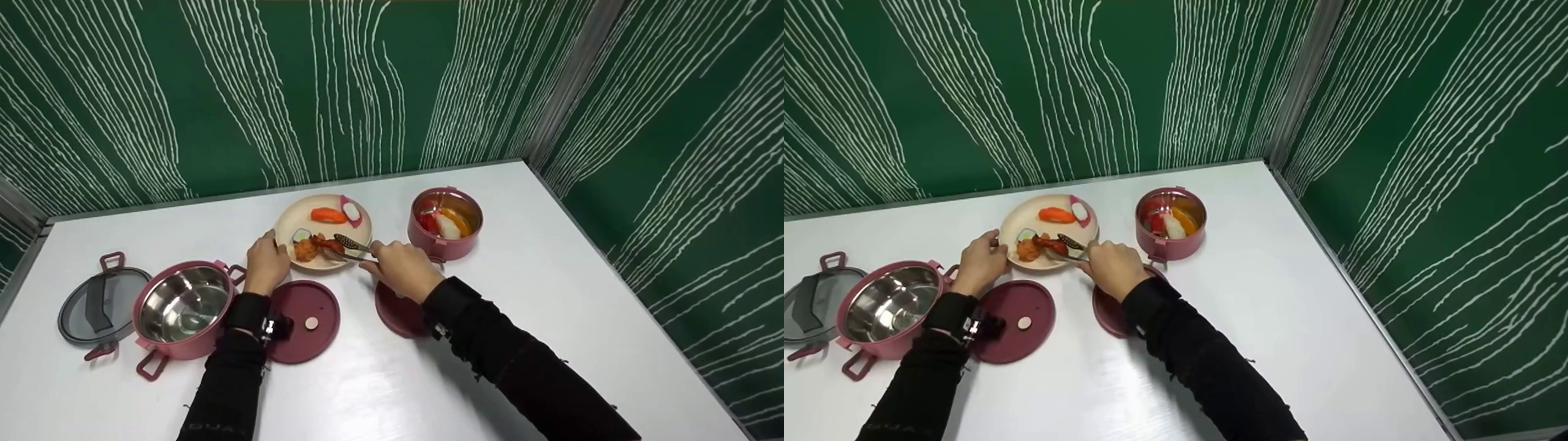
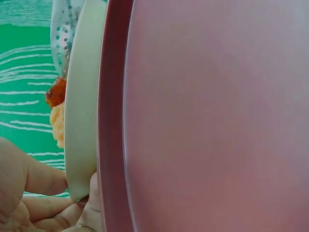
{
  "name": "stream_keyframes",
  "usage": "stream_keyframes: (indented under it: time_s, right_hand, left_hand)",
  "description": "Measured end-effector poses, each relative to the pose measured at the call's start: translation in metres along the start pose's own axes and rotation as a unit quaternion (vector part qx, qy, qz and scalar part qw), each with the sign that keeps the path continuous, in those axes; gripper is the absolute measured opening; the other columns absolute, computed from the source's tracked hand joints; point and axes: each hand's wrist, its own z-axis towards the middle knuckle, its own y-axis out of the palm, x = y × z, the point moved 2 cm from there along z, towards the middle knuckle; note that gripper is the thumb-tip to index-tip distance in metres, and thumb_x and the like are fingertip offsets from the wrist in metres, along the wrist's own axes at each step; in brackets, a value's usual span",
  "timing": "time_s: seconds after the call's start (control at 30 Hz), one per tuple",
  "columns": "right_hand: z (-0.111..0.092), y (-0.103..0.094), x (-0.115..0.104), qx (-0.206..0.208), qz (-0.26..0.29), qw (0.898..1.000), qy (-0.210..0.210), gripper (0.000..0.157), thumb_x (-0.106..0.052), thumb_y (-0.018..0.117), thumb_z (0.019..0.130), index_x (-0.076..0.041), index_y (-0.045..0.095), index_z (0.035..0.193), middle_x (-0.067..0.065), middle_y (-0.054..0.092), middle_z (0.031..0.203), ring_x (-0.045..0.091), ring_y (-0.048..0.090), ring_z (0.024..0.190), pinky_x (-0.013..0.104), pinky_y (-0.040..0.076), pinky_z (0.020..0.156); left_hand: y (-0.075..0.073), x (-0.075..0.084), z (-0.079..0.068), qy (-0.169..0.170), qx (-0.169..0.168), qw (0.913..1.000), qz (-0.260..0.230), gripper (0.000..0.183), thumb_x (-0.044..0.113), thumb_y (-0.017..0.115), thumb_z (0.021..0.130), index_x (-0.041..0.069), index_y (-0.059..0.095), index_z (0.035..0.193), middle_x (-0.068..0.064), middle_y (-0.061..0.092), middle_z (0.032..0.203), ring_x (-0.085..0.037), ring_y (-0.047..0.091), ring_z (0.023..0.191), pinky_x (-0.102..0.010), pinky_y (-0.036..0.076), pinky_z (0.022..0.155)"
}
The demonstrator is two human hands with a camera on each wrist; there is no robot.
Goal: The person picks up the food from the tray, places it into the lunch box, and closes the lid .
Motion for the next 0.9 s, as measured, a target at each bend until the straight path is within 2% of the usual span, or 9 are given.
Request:
stream_keyframes:
  time_s: [0.2,0.4,0.53,0.67,0.9]
  right_hand:
    - [-0.001,0.000,-0.001,0.012,0.000,1.000,-0.011,0.038,-0.044,0.060,0.103,-0.007,0.068,0.105,0.010,0.065,0.075,0.027,0.067,0.067,0.043,0.054,0.055]
    - [0.000,-0.001,-0.001,-0.004,0.004,1.000,-0.002,0.037,-0.044,0.059,0.104,-0.008,0.066,0.106,0.010,0.066,0.077,0.025,0.066,0.063,0.039,0.054,0.053]
    - [-0.002,-0.005,0.000,-0.008,0.014,1.000,0.006,0.037,-0.045,0.058,0.104,-0.009,0.065,0.105,0.011,0.068,0.079,0.027,0.069,0.062,0.041,0.058,0.056]
    - [-0.003,-0.012,0.003,0.009,0.008,1.000,-0.003,0.037,-0.044,0.060,0.103,-0.008,0.066,0.103,0.010,0.068,0.078,0.030,0.070,0.068,0.043,0.058,0.057]
    - [-0.006,-0.033,0.017,0.042,0.012,0.999,-0.002,0.038,-0.043,0.062,0.103,-0.005,0.069,0.104,0.009,0.065,0.077,0.025,0.065,0.065,0.041,0.054,0.056]
  left_hand:
    - [0.001,-0.004,0.000,0.005,-0.002,0.9997,-0.024,0.052,0.004,0.043,0.102,-0.019,0.035,0.149,-0.040,0.045,0.144,-0.049,0.040,0.140,-0.051,0.030,0.119]
    - [0.001,-0.006,-0.001,-0.002,-0.016,0.9995,-0.025,0.054,0.005,0.041,0.104,-0.017,0.030,0.152,-0.039,0.040,0.149,-0.049,0.036,0.143,-0.051,0.027,0.121]
    - [0.000,-0.007,-0.002,-0.004,-0.023,0.9994,-0.026,0.056,0.006,0.039,0.105,-0.014,0.025,0.155,-0.037,0.036,0.153,-0.047,0.033,0.146,-0.050,0.024,0.122]
    - [0.001,-0.007,-0.003,-0.002,-0.026,0.9993,-0.027,0.056,0.007,0.039,0.106,-0.013,0.025,0.156,-0.036,0.034,0.155,-0.046,0.031,0.147,-0.049,0.023,0.122]
    - [0.000,-0.008,-0.003,-0.004,-0.029,0.9991,-0.030,0.056,0.007,0.037,0.106,-0.012,0.025,0.156,-0.035,0.033,0.157,-0.045,0.029,0.148,-0.048,0.021,0.123]
